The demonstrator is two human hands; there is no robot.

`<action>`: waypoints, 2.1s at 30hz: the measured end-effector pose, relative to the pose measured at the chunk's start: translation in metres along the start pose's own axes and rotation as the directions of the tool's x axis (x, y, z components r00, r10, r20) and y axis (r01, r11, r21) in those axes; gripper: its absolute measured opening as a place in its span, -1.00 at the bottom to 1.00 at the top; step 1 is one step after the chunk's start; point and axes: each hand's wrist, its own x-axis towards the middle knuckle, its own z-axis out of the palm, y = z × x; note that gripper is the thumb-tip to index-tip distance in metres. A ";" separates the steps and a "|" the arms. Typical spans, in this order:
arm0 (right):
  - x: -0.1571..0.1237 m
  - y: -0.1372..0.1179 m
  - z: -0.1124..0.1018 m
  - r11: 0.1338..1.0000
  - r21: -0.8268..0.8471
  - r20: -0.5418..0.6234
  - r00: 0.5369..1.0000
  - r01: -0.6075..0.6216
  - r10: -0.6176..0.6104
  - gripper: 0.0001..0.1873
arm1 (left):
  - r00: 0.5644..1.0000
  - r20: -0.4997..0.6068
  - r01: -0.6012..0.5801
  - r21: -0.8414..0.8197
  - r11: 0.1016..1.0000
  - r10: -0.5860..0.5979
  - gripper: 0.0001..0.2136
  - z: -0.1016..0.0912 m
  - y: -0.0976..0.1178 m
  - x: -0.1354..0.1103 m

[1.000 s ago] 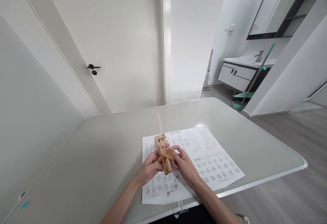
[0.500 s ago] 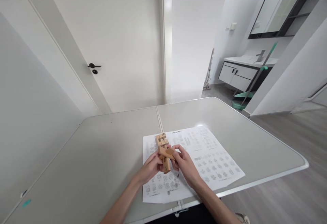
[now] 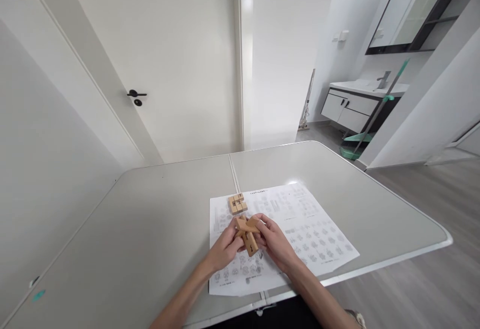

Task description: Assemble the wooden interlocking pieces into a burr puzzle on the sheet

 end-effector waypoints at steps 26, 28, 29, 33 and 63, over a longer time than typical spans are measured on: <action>0.000 0.000 -0.005 1.000 -0.003 0.057 0.998 -0.001 0.001 -0.56 | 1.000 0.018 0.011 0.059 0.998 -0.012 -0.89 0.000 0.003 0.001; 0.000 0.002 -0.005 0.999 -0.035 0.030 0.999 0.022 -0.021 -0.57 | 1.000 0.017 0.008 0.088 0.996 -0.010 -0.91 -0.001 0.003 0.001; 0.000 0.003 -0.004 0.998 -0.053 0.015 0.999 0.037 -0.036 -0.57 | 1.000 0.017 0.006 0.110 0.994 -0.008 -0.92 -0.001 0.003 0.002; 0.000 0.006 -0.002 0.991 -0.102 -0.026 0.996 0.085 -0.088 -0.57 | 0.999 0.032 -0.018 0.195 0.981 0.012 -0.93 -0.005 0.000 0.002; -0.018 -0.008 0.006 0.999 0.002 0.095 0.994 0.048 -0.048 -0.61 | 0.995 -0.041 -0.074 0.266 0.961 0.088 -0.27 0.006 0.011 -0.003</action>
